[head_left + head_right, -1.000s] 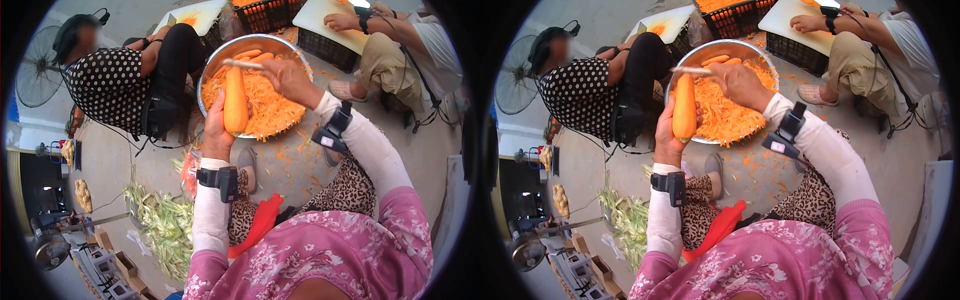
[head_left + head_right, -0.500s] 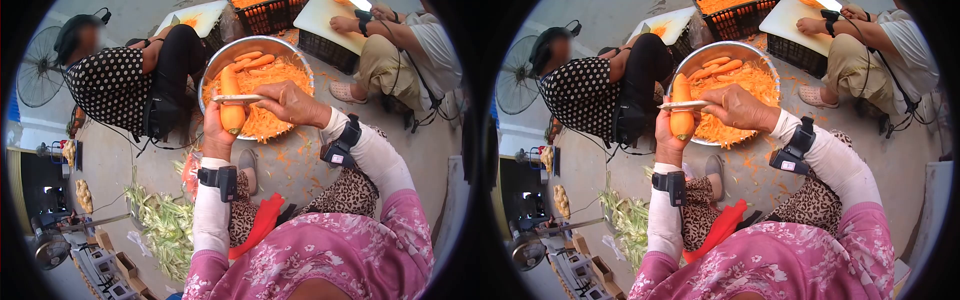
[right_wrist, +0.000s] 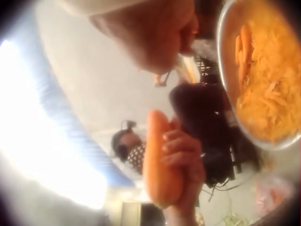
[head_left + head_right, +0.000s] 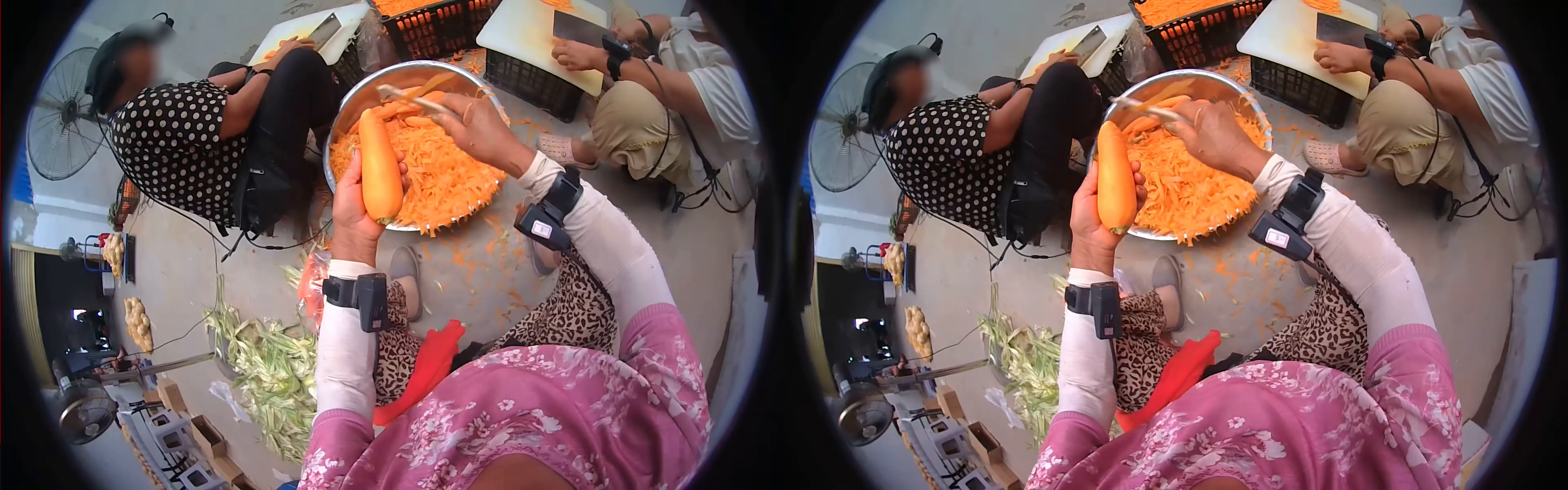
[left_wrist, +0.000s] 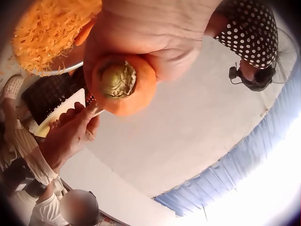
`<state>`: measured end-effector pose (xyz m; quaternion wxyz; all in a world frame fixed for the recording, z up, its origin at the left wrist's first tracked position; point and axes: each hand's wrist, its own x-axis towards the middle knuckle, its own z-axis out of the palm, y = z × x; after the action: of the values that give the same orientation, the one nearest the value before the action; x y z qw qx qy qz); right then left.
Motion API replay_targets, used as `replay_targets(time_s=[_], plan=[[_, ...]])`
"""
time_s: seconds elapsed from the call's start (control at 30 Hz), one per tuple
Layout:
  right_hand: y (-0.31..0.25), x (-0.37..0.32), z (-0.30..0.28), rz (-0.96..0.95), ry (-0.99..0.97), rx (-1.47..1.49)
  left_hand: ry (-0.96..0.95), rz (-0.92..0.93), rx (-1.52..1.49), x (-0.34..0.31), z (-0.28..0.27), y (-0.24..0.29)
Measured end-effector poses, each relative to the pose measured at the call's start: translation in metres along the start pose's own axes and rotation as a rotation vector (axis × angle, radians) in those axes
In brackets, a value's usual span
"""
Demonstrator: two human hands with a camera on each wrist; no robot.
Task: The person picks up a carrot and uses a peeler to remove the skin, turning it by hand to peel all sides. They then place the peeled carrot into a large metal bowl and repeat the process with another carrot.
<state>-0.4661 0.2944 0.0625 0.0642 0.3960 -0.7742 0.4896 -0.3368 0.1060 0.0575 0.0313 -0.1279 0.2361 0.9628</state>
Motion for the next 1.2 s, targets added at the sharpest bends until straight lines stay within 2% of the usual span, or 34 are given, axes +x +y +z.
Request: replay_targets(time_s=[0.03, 0.1, 0.13, 0.2, 0.27, 0.33, 0.4, 0.47, 0.5, 0.57, 0.63, 0.7, 0.73, 0.8, 0.83, 0.87, 0.93, 0.97, 1.07, 1.13, 1.2], plan=[[-0.008, -0.004, -0.001, 0.003, 0.002, -0.001, -0.004, -0.001, -0.010, 0.001, 0.000, 0.000], [-0.025, -0.013, -0.002, 0.005, -0.182, 0.086, -0.029, -0.005, -0.021, -0.001, 0.002, -0.001], [-0.031, -0.019, -0.001, 0.004, -0.182, 0.087, -0.052, -0.004, -0.032, -0.002, 0.004, 0.000], [-0.042, -0.027, 0.003, -0.085, -0.242, 0.210, -0.026, -0.006, -0.094, -0.002, 0.003, 0.000], [-0.041, -0.026, 0.006, -0.105, -0.220, 0.189, 0.001, -0.013, -0.159, -0.003, 0.001, 0.000], [-0.020, -0.017, 0.011, -0.195, -0.025, -0.004, -0.109, -0.078, -0.107, -0.003, 0.000, -0.002], [-0.003, -0.004, 0.009, -0.187, 0.013, -0.007, -0.090, -0.086, -0.091, -0.006, 0.004, -0.006], [0.011, 0.002, 0.004, 0.126, -0.225, -0.381, -0.051, -0.060, 0.127, -0.008, 0.010, -0.008], [0.014, 0.001, 0.006, 0.162, -0.205, -0.341, -0.112, -0.096, 0.079, -0.006, 0.010, -0.008], [0.021, -0.003, 0.009, 0.167, -0.138, -0.270, -0.097, -0.079, 0.058, -0.005, 0.006, -0.005], [0.010, -0.002, 0.005, 0.149, -0.094, -0.206, -0.084, -0.034, 0.017, -0.005, 0.004, -0.005], [-0.005, -0.008, 0.001, -0.039, 0.014, -0.023, 0.018, -0.004, 0.049, -0.004, 0.004, -0.003], [-0.017, -0.013, -0.003, -0.037, 0.016, -0.023, 0.019, -0.007, 0.050, -0.003, 0.002, -0.003], [-0.038, -0.022, -0.007, -0.016, -0.178, 0.113, -0.035, -0.015, 0.039, -0.002, -0.002, -0.002], [-0.039, -0.025, -0.004, -0.093, -0.218, 0.148, -0.034, -0.014, 0.040, -0.002, -0.004, -0.003], [-0.038, -0.026, 0.000, -0.094, -0.219, 0.150, -0.014, -0.019, 0.059, -0.002, -0.006, -0.004], [-0.032, -0.029, 0.010, -0.245, -0.118, 0.090, 0.011, -0.025, 0.075, -0.002, -0.011, -0.005], [-0.025, -0.028, 0.013, -0.242, -0.120, 0.091, 0.019, -0.012, 0.094, -0.002, -0.013, -0.006], [0.005, -0.009, 0.006, -0.143, -0.020, -0.093, 0.053, 0.005, 0.201, -0.006, -0.006, -0.012], [0.014, -0.001, -0.001, 0.098, -0.160, -0.434, 0.089, 0.009, 0.295, -0.009, 0.002, -0.013], [0.016, 0.001, -0.001, 0.164, -0.116, -0.380, -0.043, -0.014, 0.184, -0.010, 0.005, -0.012]])
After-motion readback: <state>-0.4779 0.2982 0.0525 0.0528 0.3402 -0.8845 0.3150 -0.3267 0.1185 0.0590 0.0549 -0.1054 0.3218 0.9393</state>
